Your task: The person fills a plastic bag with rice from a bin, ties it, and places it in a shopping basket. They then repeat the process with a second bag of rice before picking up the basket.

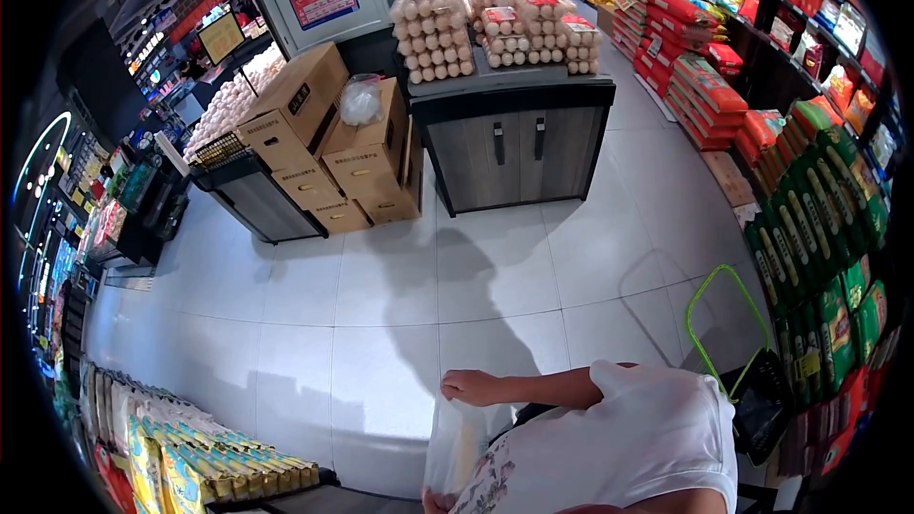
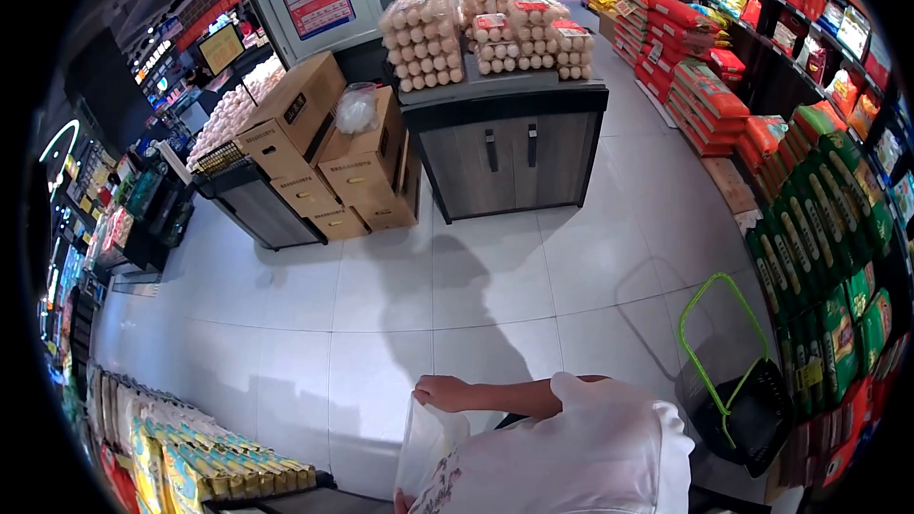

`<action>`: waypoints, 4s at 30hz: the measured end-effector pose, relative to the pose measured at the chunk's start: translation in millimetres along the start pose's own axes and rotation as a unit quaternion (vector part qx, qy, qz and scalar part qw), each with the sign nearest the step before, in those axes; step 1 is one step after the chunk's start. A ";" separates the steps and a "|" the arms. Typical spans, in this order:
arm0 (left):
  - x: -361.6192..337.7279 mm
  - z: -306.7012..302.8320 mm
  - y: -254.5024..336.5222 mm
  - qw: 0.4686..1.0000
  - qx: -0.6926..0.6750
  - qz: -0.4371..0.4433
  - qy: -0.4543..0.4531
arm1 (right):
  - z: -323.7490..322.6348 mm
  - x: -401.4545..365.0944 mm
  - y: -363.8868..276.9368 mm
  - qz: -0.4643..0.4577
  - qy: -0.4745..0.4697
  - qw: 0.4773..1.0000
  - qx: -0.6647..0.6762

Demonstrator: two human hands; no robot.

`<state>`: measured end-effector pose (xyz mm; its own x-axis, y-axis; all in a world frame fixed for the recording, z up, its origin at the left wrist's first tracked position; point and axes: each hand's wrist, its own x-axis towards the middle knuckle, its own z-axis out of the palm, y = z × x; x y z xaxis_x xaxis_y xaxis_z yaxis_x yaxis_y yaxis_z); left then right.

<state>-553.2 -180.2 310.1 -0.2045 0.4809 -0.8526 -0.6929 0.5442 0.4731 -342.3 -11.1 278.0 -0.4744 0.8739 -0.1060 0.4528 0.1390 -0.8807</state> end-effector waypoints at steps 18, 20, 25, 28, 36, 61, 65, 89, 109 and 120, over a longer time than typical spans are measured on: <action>-42.9 -62.7 79.6 0.992 -0.092 -0.004 0.085 | 108.2 30.7 -76.0 0.116 -0.037 0.917 0.379; -37.0 -81.3 80.5 0.993 -0.113 0.020 0.017 | 119.0 30.7 -91.9 0.141 -0.039 0.930 0.336; -26.6 -105.7 81.3 0.983 -0.163 0.052 -0.064 | 139.2 34.8 -112.1 0.010 -0.136 0.975 0.173; -29.3 -116.6 81.2 0.972 -0.197 0.065 -0.108 | 150.3 34.0 -123.6 0.007 -0.230 0.960 0.162; -52.4 -96.9 111.3 0.969 -0.213 0.094 0.086 | 191.7 65.4 -136.4 -0.234 -0.475 0.847 -0.051; 6.8 -105.4 247.6 0.929 -0.281 0.240 -0.034 | 198.8 258.2 -265.3 0.124 -0.503 0.802 0.298; -13.6 -122.1 247.6 0.900 -0.318 0.299 0.015 | 226.1 273.5 -309.9 0.162 -0.572 0.711 0.376; -63.6 -326.1 131.1 0.641 0.015 0.425 0.639 | 440.0 64.4 -549.5 0.154 -0.783 0.357 0.485; -52.3 -362.9 159.1 0.438 -0.295 0.392 0.753 | 618.0 136.1 -437.3 0.108 -0.764 0.630 0.087; -44.1 -415.3 210.6 0.861 0.129 -0.045 0.490 | 641.0 146.1 -433.8 0.057 -0.807 0.576 0.117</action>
<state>-977.3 -372.4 355.2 -0.7309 -0.3129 -0.6065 -0.5852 0.7446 0.3211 -1091.9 -242.3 348.7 -0.6217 -0.7259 -0.2942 0.5250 -0.1075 -0.8443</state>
